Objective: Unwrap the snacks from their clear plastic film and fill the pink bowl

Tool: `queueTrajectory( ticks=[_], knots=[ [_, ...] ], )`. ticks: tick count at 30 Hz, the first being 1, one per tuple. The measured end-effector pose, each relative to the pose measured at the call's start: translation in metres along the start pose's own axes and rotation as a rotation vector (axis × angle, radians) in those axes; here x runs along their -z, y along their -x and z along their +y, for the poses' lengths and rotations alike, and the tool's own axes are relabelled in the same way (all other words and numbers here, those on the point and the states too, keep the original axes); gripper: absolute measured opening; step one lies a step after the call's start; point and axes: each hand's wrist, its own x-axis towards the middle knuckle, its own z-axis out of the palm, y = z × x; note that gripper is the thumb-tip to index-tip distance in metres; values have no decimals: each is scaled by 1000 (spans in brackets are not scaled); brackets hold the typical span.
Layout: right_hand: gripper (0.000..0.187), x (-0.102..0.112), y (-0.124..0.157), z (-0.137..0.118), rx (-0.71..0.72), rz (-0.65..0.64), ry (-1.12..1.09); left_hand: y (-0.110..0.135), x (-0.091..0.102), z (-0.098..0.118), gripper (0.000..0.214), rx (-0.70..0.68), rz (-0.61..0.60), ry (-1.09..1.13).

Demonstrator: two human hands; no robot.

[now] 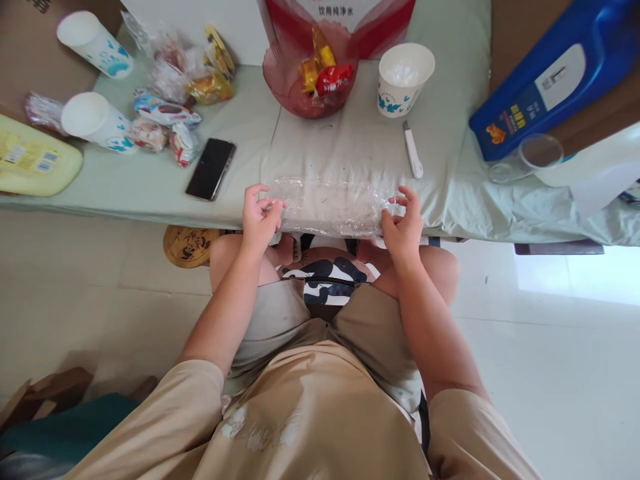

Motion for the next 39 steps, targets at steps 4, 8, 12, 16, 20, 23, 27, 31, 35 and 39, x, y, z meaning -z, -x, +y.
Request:
queueTrajectory(
  ticks=[4,8,12,16,20,23,27,31,35,39],
  knots=[
    [55,1,1,-2,-4,49,16,-6,-6,0,24,-58,22,-53],
    [47,1,3,-8,-33,74,6,-24,-9,9,27,-106,55,-181],
    [45,3,4,-8,-16,80,48,-43,-11,20,39,-128,38,-313],
    [44,4,4,-7,4,66,107,-58,-16,23,39,-121,26,-411],
    [45,4,3,-8,-11,42,131,-66,-22,18,21,-85,27,-480],
    [45,2,2,-8,4,30,166,-68,-25,11,22,-65,16,-516],
    [44,-1,0,-11,58,61,315,-69,-28,4,32,-91,9,-540],
    [45,-3,4,-17,75,96,508,-68,-32,2,34,-149,19,-555],
    [55,-1,23,-27,157,19,656,-66,-34,0,35,-174,-19,-570],
    [58,8,39,-44,229,-108,699,-68,-34,-6,40,-200,-29,-598]
  ],
)
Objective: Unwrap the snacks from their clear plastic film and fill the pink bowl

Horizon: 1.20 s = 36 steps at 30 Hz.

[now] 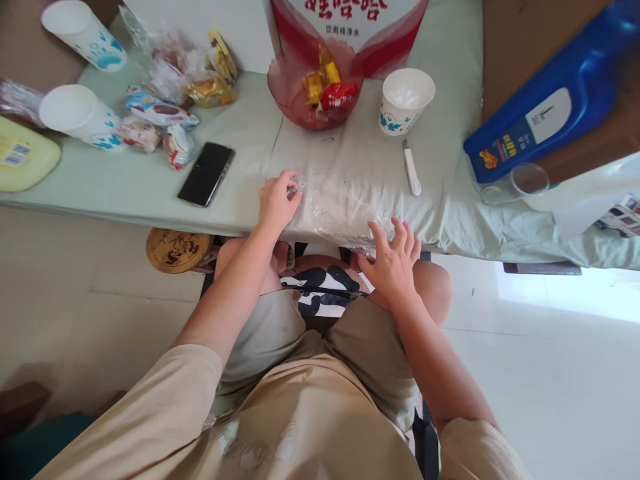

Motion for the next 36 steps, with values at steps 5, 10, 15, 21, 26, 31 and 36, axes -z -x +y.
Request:
queueTrajectory(
  ticks=[5,10,15,21,26,31,36],
  knots=[
    [52,12,-49,-9,37,108,-61,-2,-3,-4,38,-74,-17,30],
    [62,-19,-124,-12,224,-212,-192,0,1,7,31,-150,-69,139],
    [7,-33,-127,-14,162,-300,-435,5,14,20,38,-32,-27,275],
    [30,-38,-112,-22,-144,-209,-1200,-6,18,24,53,234,-148,598],
    [35,-49,-119,-22,-303,-101,-1368,-5,4,40,45,323,-543,972],
    [34,-42,-116,-16,-338,-279,-1424,-3,-4,56,27,456,-503,942],
    [27,-30,-111,-9,-312,-441,-1362,-4,-6,53,35,493,-454,854]
  ],
)
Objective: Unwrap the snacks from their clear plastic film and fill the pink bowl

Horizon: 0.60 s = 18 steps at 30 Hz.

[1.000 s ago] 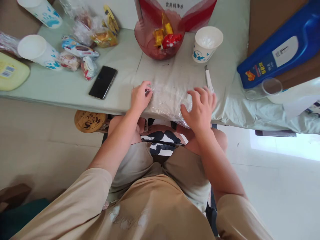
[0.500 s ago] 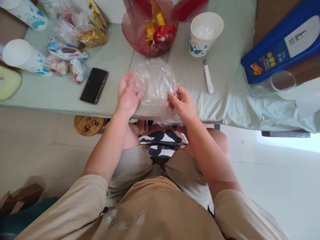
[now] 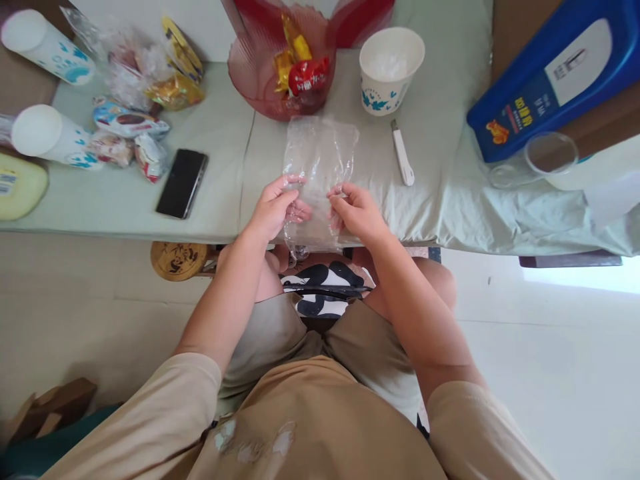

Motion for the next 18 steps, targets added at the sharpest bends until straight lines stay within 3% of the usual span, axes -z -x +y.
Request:
queueTrajectory(
  ticks=[5,11,15,18],
  knots=[
    [31,2,2,-4,101,-10,-43,5,9,-3,34,-63,26,24],
    [25,6,0,-2,271,21,-141,9,23,-1,11,-136,87,140],
    [19,9,0,1,311,-4,-95,9,23,2,25,-89,51,168],
    [14,11,0,1,390,-8,102,8,19,3,46,-62,31,148]
  ],
)
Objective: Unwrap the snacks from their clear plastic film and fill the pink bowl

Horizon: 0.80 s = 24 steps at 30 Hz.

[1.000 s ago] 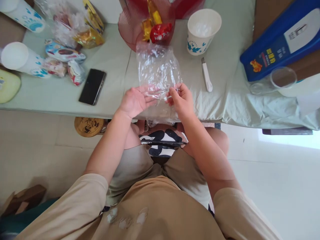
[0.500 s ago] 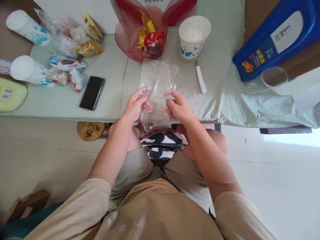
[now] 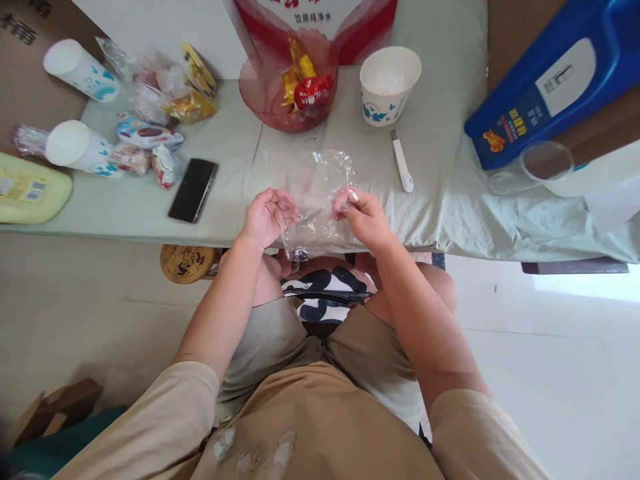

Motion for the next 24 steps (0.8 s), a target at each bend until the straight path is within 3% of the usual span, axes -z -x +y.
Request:
queueTrajectory(
  ticks=[4,7,12,18,22,24],
  knots=[
    [19,2,1,0,147,86,400,-2,-3,-4,57,-26,41,-22],
    [27,2,2,1,210,124,527,-3,-3,-9,55,-71,87,-25],
    [30,1,2,7,285,162,491,-3,-3,-11,51,-90,98,-59],
    [25,8,-2,14,152,248,461,-4,-1,-12,25,-201,59,-44],
    [20,11,-2,18,63,283,358,-5,0,-16,30,-213,1,-104],
    [30,11,-3,21,29,250,341,-5,1,-17,30,-211,-11,-126]
  ],
)
